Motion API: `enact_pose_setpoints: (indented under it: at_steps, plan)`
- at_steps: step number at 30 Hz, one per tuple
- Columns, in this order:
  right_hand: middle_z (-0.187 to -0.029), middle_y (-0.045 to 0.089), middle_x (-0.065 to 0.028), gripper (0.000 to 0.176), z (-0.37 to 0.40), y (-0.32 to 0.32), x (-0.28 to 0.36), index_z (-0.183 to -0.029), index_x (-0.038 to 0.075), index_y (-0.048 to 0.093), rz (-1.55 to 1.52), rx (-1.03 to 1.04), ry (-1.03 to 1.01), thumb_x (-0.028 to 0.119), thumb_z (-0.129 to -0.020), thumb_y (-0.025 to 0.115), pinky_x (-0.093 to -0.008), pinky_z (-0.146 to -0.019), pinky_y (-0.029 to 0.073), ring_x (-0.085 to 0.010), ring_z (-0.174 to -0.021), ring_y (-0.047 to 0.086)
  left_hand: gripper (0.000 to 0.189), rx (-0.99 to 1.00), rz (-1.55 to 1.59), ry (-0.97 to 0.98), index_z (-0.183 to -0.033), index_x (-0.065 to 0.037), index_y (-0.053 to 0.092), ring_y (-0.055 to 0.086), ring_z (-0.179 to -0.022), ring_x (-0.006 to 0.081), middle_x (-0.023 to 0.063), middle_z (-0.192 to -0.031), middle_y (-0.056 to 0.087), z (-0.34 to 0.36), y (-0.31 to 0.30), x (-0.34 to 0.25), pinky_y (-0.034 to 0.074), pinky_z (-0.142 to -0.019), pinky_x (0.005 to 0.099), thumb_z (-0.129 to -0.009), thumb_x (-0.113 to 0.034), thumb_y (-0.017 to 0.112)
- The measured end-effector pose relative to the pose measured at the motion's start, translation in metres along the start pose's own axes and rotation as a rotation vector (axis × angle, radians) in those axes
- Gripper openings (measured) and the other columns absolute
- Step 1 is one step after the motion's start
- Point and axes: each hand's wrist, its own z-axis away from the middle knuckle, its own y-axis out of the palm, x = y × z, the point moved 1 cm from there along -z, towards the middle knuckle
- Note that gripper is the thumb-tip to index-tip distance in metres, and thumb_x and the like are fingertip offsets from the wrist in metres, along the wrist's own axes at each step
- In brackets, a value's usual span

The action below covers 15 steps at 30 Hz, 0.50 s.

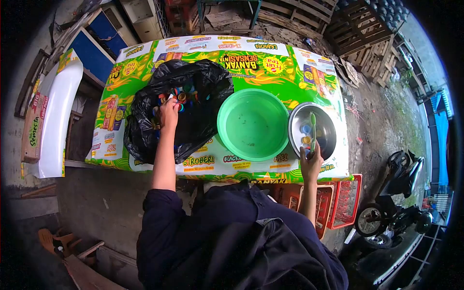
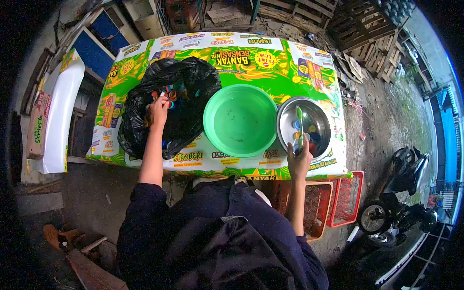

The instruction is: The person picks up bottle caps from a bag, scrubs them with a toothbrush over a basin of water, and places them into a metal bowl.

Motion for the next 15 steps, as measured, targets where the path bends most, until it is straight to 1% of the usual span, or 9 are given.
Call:
enact_pose_setpoints:
  at_steps: [3, 6, 9, 10, 11, 12, 13, 15]
  plan:
    - [-0.052, 0.039, -0.0016, 0.049, 0.002, 0.004, 0.001, -0.116, -0.002, 0.048, -0.037, -0.064, -0.093, 0.012, -0.075, 0.069, -0.0252, -0.042, 0.029, -0.0074, -0.045, 0.032, 0.01, 0.042, 0.057, -0.043, -0.084, -0.004, 0.059, 0.061, -0.074, 0.0315, 0.0129, -0.078, 0.063, 0.001, -0.005, -0.005, 0.047, -0.067, 0.0373, -0.075, -0.005, 0.063]
    - [-0.056, 0.05, -0.0099, 0.051, 0.003, 0.002, 0.003, -0.12, 0.003, 0.047, -0.032, -0.017, -0.017, 0.011, -0.073, 0.068, -0.0292, -0.045, 0.036, -0.0133, -0.046, 0.041, 0.012, -0.105, -0.058, 0.211, -0.088, -0.003, 0.056, 0.063, -0.073, 0.0285, 0.0143, -0.08, 0.063, 0.006, -0.013, -0.016, 0.049, -0.063, 0.0351, -0.077, -0.005, 0.061]
    - [-0.058, 0.052, -0.01, 0.052, 0.004, 0.0, 0.003, -0.12, 0.002, 0.047, -0.019, 0.003, 0.012, 0.01, -0.073, 0.067, -0.0276, -0.046, 0.037, -0.012, -0.047, 0.042, 0.013, 0.072, 0.211, -0.024, -0.089, -0.003, 0.052, 0.061, -0.07, 0.0274, 0.0116, -0.078, 0.061, 0.004, -0.018, -0.024, 0.048, -0.062, 0.0353, -0.078, -0.001, 0.058]
    - [-0.059, 0.053, -0.0102, 0.051, 0.005, 0.0, 0.002, -0.12, 0.002, 0.047, -0.034, -0.007, -0.001, 0.009, -0.073, 0.067, -0.0271, -0.047, 0.038, -0.0118, -0.047, 0.043, 0.014, 0.184, 0.406, -0.131, -0.094, -0.003, 0.051, 0.062, -0.068, 0.021, 0.0109, -0.079, 0.061, 0.005, -0.028, -0.044, 0.049, -0.059, 0.0311, -0.081, -0.001, 0.054]
    - [-0.06, 0.054, -0.0104, 0.051, 0.005, 0.0, 0.0, -0.12, 0.002, 0.047, -0.048, -0.016, -0.013, 0.009, -0.074, 0.067, -0.0266, -0.047, 0.038, -0.0117, -0.047, 0.044, 0.012, 0.208, 0.575, -0.114, -0.095, -0.003, 0.05, 0.062, -0.067, 0.016, 0.0101, -0.079, 0.061, 0.006, -0.02, -0.047, 0.049, -0.057, 0.027, -0.082, -0.001, 0.052]
    - [-0.061, 0.055, -0.0106, 0.051, 0.007, 0.001, -0.002, -0.12, 0.002, 0.047, -0.063, -0.025, -0.024, 0.008, -0.074, 0.067, -0.026, -0.048, 0.039, -0.0115, -0.048, 0.045, 0.012, 0.252, 0.693, -0.084, -0.094, -0.002, 0.051, 0.062, -0.068, 0.0164, 0.0098, -0.079, 0.061, 0.008, -0.014, -0.059, 0.049, -0.058, 0.0263, -0.082, -0.001, 0.052]
    - [-0.058, 0.051, -0.0072, 0.046, 0.008, 0.002, -0.001, -0.115, 0.0, 0.048, -0.089, -0.055, -0.055, 0.009, -0.074, 0.067, -0.0257, -0.046, 0.035, -0.0098, -0.047, 0.04, 0.011, 0.296, 0.81, -0.055, -0.093, -0.002, 0.051, 0.063, -0.068, 0.0167, 0.0096, -0.079, 0.061, 0.01, -0.007, -0.076, 0.05, -0.059, 0.0257, -0.082, -0.001, 0.051]
    - [-0.051, 0.042, -0.0006, 0.038, 0.009, 0.005, 0.002, -0.106, -0.004, 0.05, -0.139, -0.11, -0.119, 0.011, -0.076, 0.067, -0.0251, -0.041, 0.026, -0.0065, -0.045, 0.032, 0.008, 0.449, 0.764, 0.106, -0.09, -0.002, 0.053, 0.062, -0.07, 0.017, 0.0102, -0.082, 0.061, 0.018, 0.004, -0.115, 0.05, -0.062, 0.0259, -0.082, -0.001, 0.051]
